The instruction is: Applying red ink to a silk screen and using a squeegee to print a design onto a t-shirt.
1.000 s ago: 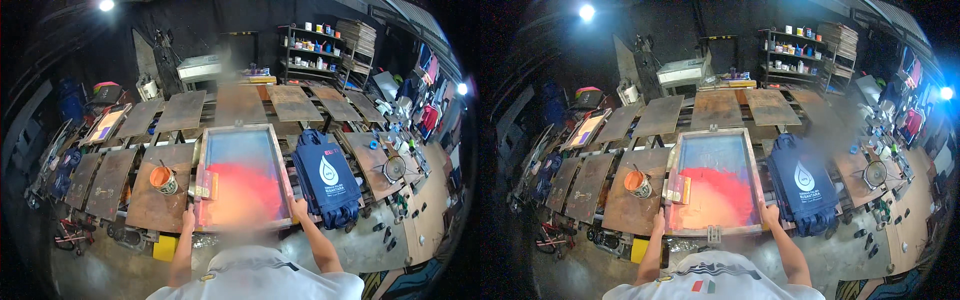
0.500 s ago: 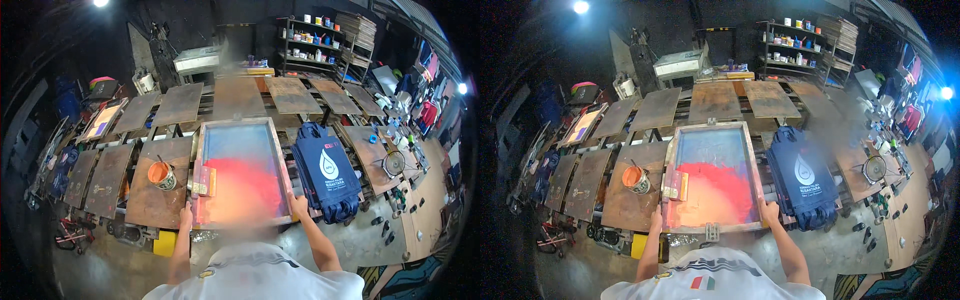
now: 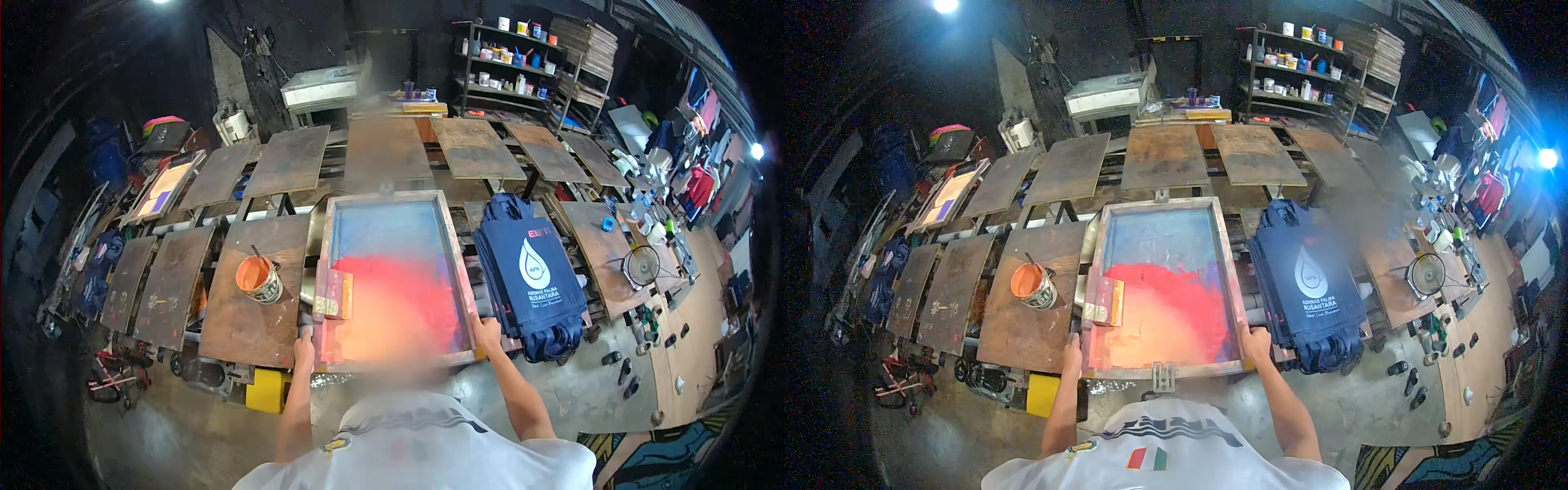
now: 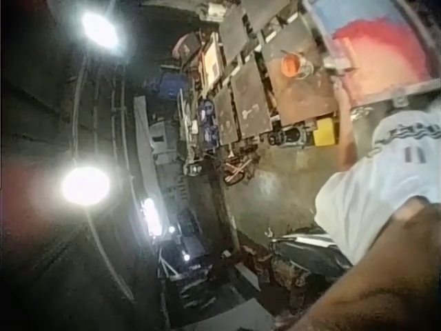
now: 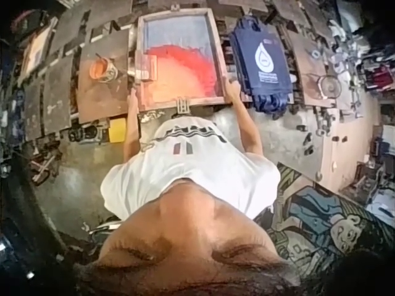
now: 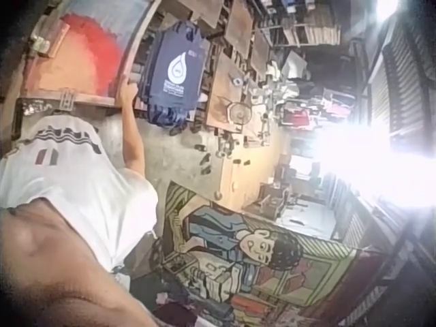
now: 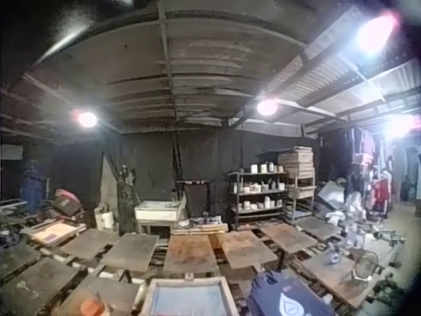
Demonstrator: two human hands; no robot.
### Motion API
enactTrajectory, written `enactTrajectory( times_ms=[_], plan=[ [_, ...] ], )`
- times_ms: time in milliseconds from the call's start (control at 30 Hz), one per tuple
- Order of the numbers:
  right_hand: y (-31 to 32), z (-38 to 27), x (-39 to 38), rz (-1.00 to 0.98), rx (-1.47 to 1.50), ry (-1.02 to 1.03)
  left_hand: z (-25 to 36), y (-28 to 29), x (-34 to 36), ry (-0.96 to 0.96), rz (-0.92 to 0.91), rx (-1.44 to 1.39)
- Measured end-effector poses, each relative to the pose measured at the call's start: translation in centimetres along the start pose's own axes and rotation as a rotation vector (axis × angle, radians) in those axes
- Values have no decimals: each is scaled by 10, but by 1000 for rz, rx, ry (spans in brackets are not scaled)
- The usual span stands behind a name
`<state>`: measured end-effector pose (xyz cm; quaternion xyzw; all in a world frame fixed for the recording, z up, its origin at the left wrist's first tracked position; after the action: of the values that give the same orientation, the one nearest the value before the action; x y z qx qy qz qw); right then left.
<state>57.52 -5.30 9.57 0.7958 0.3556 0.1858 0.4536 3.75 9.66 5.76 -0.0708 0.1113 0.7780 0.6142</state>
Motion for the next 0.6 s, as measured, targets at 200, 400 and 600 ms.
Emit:
enactTrajectory(
  times_ms=[200,400,600],
  plan=[
    [-12,12,-1,12,-3,-12,-19,-9,3,113,-36,80],
    [-15,4,11,-21,23,24,-33,-14,21,-17,36,85],
    [-31,-3,33,-95,58,-5,-49,-20,45,105,-91,117]
  ],
)
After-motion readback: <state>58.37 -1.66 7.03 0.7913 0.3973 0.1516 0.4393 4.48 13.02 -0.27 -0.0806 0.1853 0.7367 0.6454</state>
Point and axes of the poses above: each hand's wrist, its own x-axis towards the middle knuckle, its own y-axis out of the back of the hand, z = x × y, the point moved 6 cm from there along x, towards the middle knuckle, and after that the axes turned 14 degrees about -x, right-handed, at the moved point
